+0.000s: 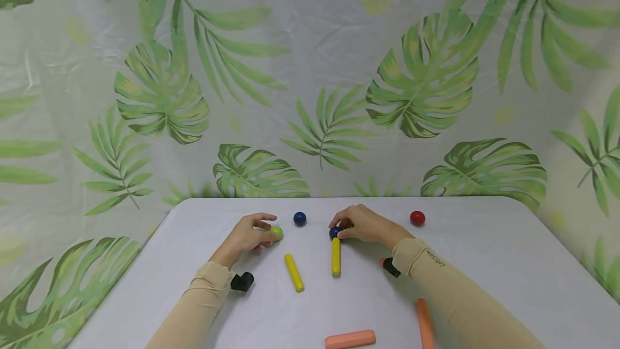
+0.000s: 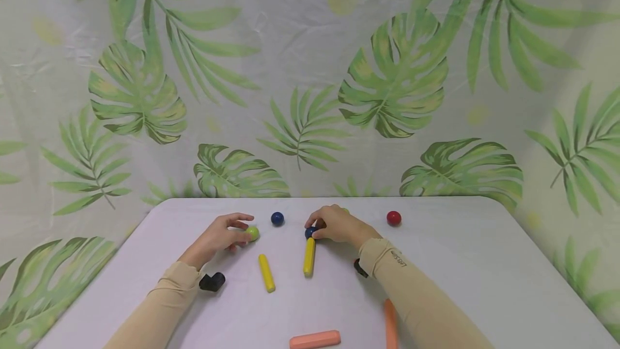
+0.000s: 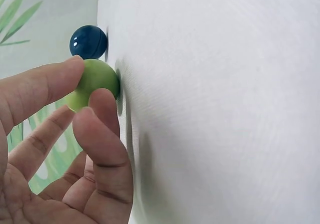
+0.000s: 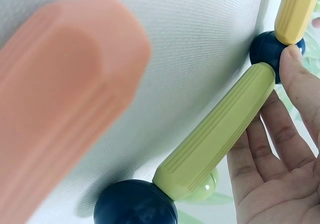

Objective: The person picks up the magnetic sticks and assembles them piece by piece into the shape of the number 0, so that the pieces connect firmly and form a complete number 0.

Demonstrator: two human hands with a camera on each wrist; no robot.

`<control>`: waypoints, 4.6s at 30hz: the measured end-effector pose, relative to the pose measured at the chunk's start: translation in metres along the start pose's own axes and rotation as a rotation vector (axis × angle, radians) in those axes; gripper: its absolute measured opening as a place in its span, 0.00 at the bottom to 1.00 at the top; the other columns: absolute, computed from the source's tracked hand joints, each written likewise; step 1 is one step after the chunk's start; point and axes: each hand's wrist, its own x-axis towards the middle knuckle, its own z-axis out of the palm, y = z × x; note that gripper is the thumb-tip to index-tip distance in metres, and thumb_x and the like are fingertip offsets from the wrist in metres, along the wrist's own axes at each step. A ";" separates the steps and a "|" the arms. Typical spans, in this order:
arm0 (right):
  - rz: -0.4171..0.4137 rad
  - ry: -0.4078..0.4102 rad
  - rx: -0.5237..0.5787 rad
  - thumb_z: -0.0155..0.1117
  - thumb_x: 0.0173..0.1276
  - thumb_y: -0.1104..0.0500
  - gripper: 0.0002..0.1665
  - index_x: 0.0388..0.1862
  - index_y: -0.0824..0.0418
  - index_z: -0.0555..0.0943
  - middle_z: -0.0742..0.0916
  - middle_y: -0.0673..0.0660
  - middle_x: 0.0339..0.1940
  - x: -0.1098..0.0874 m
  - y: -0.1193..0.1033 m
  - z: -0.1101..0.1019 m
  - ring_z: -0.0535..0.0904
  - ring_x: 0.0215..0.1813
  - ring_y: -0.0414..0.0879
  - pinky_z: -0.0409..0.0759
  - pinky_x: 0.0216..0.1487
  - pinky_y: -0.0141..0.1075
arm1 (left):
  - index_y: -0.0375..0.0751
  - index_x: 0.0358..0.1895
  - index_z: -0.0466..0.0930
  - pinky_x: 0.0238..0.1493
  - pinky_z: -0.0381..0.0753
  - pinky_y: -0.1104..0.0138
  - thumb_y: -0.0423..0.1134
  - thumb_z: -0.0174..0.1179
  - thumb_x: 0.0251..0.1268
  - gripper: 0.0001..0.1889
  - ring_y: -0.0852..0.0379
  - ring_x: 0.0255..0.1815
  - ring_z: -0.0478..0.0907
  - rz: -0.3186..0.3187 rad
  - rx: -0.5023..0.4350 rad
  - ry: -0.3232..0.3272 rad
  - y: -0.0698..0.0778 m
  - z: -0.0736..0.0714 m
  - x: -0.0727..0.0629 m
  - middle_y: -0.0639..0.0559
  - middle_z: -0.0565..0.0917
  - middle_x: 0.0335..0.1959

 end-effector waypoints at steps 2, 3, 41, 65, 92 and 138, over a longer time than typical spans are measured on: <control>-0.002 -0.001 -0.001 0.73 0.74 0.60 0.15 0.58 0.56 0.89 0.92 0.51 0.46 0.001 0.000 0.000 0.85 0.47 0.40 0.86 0.56 0.39 | 0.43 0.68 0.83 0.29 0.82 0.66 0.35 0.76 0.65 0.27 0.56 0.34 0.87 0.000 0.001 0.004 -0.001 0.001 0.000 0.37 0.83 0.62; -0.003 -0.001 -0.003 0.73 0.74 0.60 0.15 0.58 0.56 0.89 0.92 0.51 0.45 0.001 0.000 0.000 0.85 0.47 0.40 0.86 0.56 0.39 | 0.43 0.67 0.84 0.29 0.82 0.66 0.35 0.76 0.65 0.27 0.56 0.34 0.87 0.002 0.002 0.007 -0.001 0.001 0.000 0.38 0.83 0.61; -0.008 -0.003 -0.017 0.72 0.75 0.61 0.14 0.57 0.55 0.90 0.93 0.52 0.48 0.008 -0.001 0.000 0.87 0.49 0.42 0.87 0.58 0.41 | 0.43 0.54 0.90 0.30 0.79 0.66 0.34 0.79 0.60 0.19 0.56 0.31 0.81 0.124 0.028 -0.054 0.019 0.028 -0.031 0.46 0.86 0.48; -0.017 0.011 -0.008 0.72 0.75 0.62 0.14 0.57 0.56 0.90 0.93 0.53 0.46 0.005 -0.003 -0.003 0.87 0.48 0.42 0.86 0.56 0.40 | 0.42 0.46 0.85 0.26 0.78 0.71 0.32 0.80 0.59 0.15 0.63 0.25 0.79 0.253 0.047 -0.275 0.031 0.081 -0.070 0.53 0.86 0.41; -0.034 0.017 -0.015 0.73 0.74 0.62 0.13 0.56 0.56 0.90 0.93 0.51 0.42 0.005 -0.002 -0.003 0.85 0.44 0.39 0.85 0.52 0.37 | 0.44 0.40 0.84 0.28 0.79 0.73 0.32 0.83 0.54 0.15 0.64 0.28 0.80 0.287 0.134 -0.277 0.042 0.105 -0.074 0.56 0.85 0.35; -0.009 0.009 -0.002 0.72 0.76 0.60 0.16 0.60 0.56 0.88 0.93 0.55 0.47 0.004 -0.001 0.002 0.87 0.49 0.44 0.86 0.59 0.44 | 0.41 0.38 0.83 0.29 0.77 0.74 0.31 0.84 0.51 0.17 0.63 0.29 0.79 0.312 0.134 -0.242 0.043 0.108 -0.069 0.53 0.85 0.33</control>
